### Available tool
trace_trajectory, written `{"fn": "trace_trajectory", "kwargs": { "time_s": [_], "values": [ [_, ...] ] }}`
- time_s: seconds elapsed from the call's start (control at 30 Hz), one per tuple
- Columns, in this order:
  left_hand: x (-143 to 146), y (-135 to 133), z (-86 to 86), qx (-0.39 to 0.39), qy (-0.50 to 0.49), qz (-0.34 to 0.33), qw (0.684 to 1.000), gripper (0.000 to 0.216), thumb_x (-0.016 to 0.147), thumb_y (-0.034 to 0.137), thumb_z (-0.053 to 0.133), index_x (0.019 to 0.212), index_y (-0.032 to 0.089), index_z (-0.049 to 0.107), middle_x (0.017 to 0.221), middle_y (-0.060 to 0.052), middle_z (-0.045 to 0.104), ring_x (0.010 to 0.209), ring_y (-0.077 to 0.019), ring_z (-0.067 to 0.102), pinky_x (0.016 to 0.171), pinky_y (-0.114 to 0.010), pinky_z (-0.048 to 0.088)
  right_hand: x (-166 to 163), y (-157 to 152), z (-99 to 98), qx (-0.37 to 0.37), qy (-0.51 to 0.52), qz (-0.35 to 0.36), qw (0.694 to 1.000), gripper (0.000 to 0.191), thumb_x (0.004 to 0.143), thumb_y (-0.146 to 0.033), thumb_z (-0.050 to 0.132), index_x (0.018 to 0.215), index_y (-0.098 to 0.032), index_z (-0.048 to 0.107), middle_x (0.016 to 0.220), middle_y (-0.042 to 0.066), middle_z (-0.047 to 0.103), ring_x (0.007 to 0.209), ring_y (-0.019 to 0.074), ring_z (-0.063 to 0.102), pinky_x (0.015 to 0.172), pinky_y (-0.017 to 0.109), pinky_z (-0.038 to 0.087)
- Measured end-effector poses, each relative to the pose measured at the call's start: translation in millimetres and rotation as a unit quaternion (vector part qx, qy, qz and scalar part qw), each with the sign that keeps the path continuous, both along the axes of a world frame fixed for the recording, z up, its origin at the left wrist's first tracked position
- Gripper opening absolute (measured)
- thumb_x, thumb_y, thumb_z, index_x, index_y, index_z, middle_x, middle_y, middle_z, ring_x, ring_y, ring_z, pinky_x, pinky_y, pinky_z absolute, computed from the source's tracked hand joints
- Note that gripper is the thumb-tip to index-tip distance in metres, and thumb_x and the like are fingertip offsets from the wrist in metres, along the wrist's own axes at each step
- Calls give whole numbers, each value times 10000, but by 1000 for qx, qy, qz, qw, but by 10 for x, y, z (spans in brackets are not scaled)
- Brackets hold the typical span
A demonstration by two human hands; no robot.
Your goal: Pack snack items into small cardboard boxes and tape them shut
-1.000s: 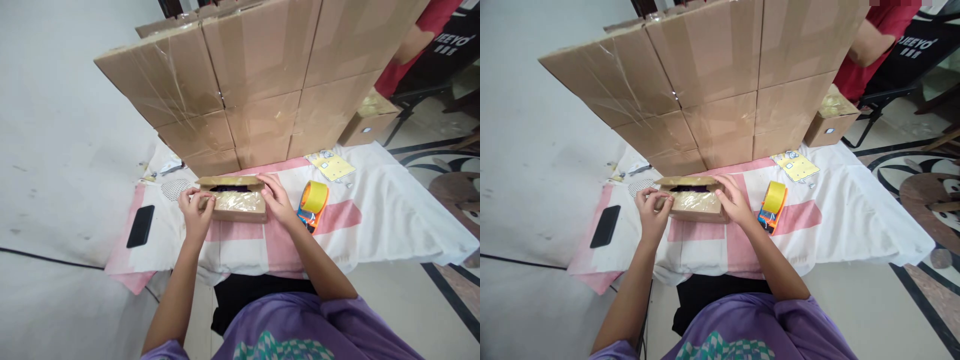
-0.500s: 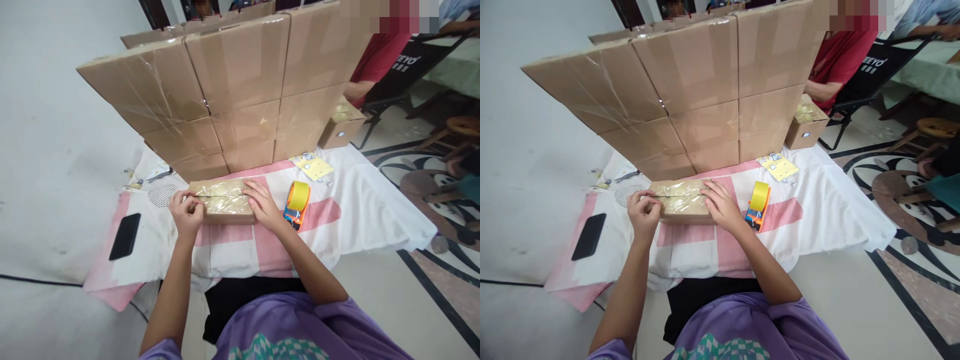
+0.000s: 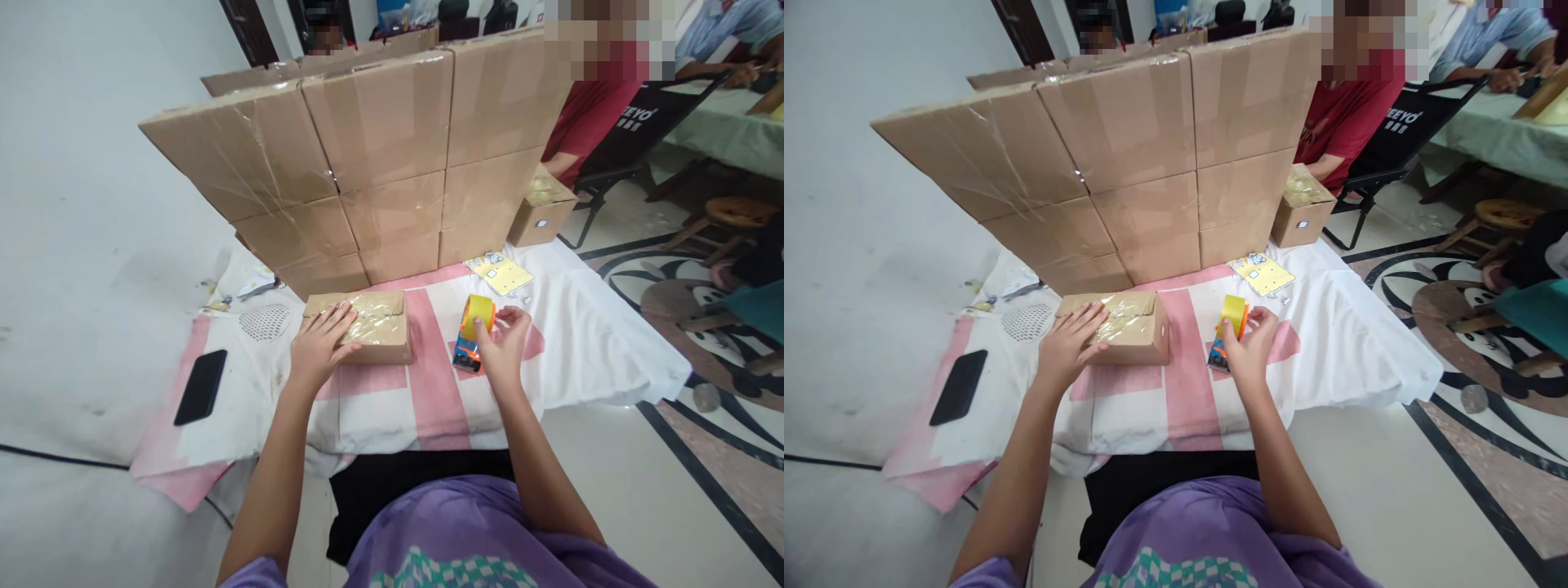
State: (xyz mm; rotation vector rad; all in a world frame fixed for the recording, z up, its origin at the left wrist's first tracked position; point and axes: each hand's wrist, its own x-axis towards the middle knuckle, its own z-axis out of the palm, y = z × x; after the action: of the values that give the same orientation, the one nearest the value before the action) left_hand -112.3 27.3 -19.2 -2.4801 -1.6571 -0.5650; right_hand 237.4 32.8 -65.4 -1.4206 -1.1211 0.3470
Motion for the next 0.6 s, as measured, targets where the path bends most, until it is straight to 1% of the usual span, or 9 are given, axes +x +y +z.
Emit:
{"fn": "trace_trajectory", "kwargs": {
  "time_s": [0.07,0.13,0.2,0.27,0.33,0.4,0.47,0.5,0.6],
  "values": [
    [16,8,-16,3,-25,8,1000,651,1016,665,374,1484,272,596,1556,-62,542,1476,-317,483,1218,-500,339,146,59,-186,-88,60,55,993,545,765,-536,727,1130,-209,490,1104,138,666,980,299,690,832,486,606],
    [35,18,-7,1,-60,18,998,642,1024,665,351,1452,275,626,1536,-61,565,1474,-310,489,1220,-504,341,219,122,-295,-142,25,125,982,506,748,-544,739,1061,-213,518,1000,117,705,900,301,700,807,475,597],
    [63,18,31,-2,-105,24,994,622,1030,660,344,1399,279,668,1510,-63,596,1466,-305,499,1221,-516,343,224,140,-314,-153,-33,189,969,434,782,-518,727,1038,-211,557,949,99,725,879,298,702,831,475,583],
    [123,-20,96,8,-170,3,985,582,1028,650,379,1266,263,744,1432,-80,665,1431,-312,538,1215,-538,350,160,72,-266,-129,-40,243,961,376,829,-493,693,1048,-211,574,938,83,728,864,282,702,827,460,584],
    [242,-130,183,35,-287,-50,956,543,1042,596,402,988,225,795,1175,-101,786,1256,-304,674,1138,-528,442,33,-100,-182,-87,7,278,957,346,866,-478,674,1069,-219,568,964,74,719,868,264,704,805,437,596],
    [423,-323,281,50,-422,-95,900,542,1064,498,415,723,201,714,817,-78,779,930,-251,760,936,-443,564,-129,-348,-79,-46,84,306,947,338,899,-478,670,1103,-232,560,979,64,706,874,252,717,780,418,613],
    [638,-567,390,39,-501,-102,858,525,1066,396,450,610,190,611,619,-35,672,669,-186,700,708,-338,561,-285,-607,38,-7,163,341,926,356,932,-499,657,1162,-249,550,991,57,697,868,244,734,754,406,630],
    [743,-689,447,27,-509,-100,854,505,1059,354,478,595,186,587,590,-22,640,611,-164,663,642,-306,529,-347,-720,101,12,195,355,914,371,941,-521,648,1181,-257,547,988,54,692,851,240,736,738,403,636],
    [992,-983,608,-2,-475,-120,872,477,1047,281,507,587,174,571,583,-15,623,570,-127,621,573,-262,461,-453,-936,298,53,253,372,892,385,969,-601,577,1171,-275,553,963,46,672,792,227,724,729,418,654]
  ]
}}
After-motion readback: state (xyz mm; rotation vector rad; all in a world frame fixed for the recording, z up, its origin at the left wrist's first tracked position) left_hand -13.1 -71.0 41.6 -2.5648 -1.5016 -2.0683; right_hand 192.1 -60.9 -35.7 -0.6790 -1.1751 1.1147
